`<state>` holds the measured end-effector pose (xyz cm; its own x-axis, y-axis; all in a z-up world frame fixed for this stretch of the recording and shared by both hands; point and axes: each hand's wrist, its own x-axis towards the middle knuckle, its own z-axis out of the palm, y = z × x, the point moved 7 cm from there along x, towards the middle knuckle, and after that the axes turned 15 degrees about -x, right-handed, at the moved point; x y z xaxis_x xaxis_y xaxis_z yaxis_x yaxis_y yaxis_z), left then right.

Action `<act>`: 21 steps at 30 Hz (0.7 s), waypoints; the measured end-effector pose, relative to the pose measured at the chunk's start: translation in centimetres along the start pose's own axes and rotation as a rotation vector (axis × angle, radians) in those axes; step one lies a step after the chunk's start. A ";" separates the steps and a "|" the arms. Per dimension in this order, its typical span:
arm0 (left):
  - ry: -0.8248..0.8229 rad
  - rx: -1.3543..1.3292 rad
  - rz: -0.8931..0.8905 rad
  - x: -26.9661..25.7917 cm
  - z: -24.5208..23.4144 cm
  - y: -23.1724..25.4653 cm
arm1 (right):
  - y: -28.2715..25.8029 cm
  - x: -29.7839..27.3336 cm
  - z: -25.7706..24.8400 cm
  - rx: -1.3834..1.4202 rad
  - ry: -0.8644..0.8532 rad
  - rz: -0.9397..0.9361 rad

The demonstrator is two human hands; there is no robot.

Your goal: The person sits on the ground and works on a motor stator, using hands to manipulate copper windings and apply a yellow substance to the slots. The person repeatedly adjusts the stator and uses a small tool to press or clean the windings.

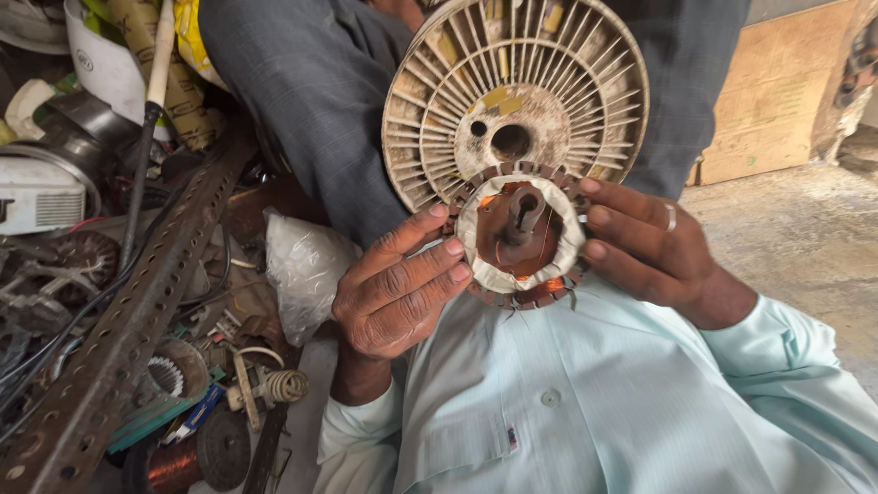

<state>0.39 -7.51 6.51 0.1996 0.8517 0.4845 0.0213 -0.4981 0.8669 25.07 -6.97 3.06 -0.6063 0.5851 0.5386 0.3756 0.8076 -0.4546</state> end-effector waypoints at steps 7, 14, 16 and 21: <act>0.004 0.000 0.012 -0.3 0.0 0.6 | 1.5 -1.3 -0.1 0.367 -0.087 0.428; -0.160 0.205 0.021 0.4 1.1 2.2 | 1.6 -0.5 1.6 0.199 0.064 0.509; -0.232 0.272 0.047 0.7 1.9 2.4 | 2.4 -1.2 3.0 0.452 0.072 0.683; -0.334 0.328 0.149 1.1 3.4 2.4 | 3.9 -2.9 4.5 0.875 0.127 0.877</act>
<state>3.97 -8.34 8.75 0.5263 0.6952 0.4896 0.2655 -0.6813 0.6821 25.13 -5.90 -3.48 -0.2969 0.9441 -0.1430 -0.0032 -0.1508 -0.9886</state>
